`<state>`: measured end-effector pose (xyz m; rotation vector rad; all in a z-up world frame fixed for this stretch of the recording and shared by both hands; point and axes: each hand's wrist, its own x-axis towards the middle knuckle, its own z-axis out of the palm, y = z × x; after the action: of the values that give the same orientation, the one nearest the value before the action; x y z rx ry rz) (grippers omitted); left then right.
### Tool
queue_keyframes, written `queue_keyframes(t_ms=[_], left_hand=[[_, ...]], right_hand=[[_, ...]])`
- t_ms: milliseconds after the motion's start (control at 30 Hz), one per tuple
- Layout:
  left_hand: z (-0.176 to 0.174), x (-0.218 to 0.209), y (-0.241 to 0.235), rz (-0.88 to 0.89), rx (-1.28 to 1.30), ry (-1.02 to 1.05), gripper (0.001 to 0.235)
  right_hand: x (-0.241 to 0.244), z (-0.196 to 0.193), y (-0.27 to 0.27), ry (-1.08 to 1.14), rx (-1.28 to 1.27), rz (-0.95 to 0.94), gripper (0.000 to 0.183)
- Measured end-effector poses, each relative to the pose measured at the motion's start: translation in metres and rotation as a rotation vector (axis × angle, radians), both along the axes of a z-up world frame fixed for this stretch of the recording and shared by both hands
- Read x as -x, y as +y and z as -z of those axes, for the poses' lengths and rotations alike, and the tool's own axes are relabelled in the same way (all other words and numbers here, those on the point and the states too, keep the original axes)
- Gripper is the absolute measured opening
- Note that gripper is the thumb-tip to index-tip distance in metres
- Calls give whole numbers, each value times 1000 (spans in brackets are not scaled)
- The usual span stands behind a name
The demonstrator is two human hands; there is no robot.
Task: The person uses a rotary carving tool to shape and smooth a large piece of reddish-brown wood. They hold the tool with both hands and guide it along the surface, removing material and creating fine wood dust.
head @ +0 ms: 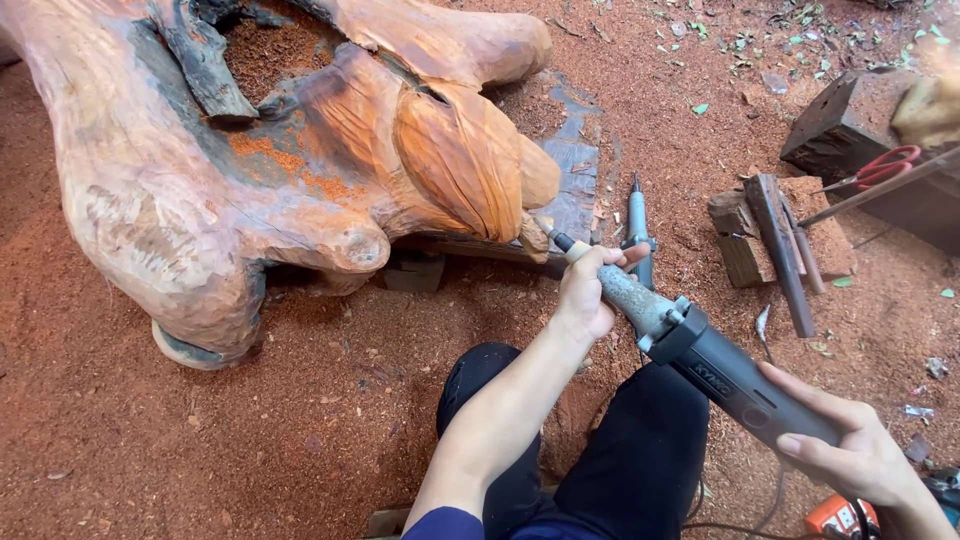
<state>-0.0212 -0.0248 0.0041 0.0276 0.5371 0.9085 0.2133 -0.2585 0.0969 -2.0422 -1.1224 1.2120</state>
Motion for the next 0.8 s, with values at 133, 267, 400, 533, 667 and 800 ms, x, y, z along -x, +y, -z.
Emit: queue_keyframes(t_ms=[133,267,400,533,667,800], left_hand=[[-1,2,-1,-16,3,28,6],[3,3,-2,-29,-33,35,10],[1,4,-4,-24,-25,50,7],[4,2,-5,-35,-27,55,4],[-2,7,-7,-23,-21,130,5],[-5,8,-8,-42,-5,131,5]], right_hand=[[-5,8,-1,-35,-8,-30,86],[1,7,1,-3,36,5,85],[-4,14,-2,-19,-1,-16,84],[-2,16,-3,68,-16,-1,87],[-10,29,-5,68,-51,-33,87],[-11,29,-3,84,-17,-7,87]])
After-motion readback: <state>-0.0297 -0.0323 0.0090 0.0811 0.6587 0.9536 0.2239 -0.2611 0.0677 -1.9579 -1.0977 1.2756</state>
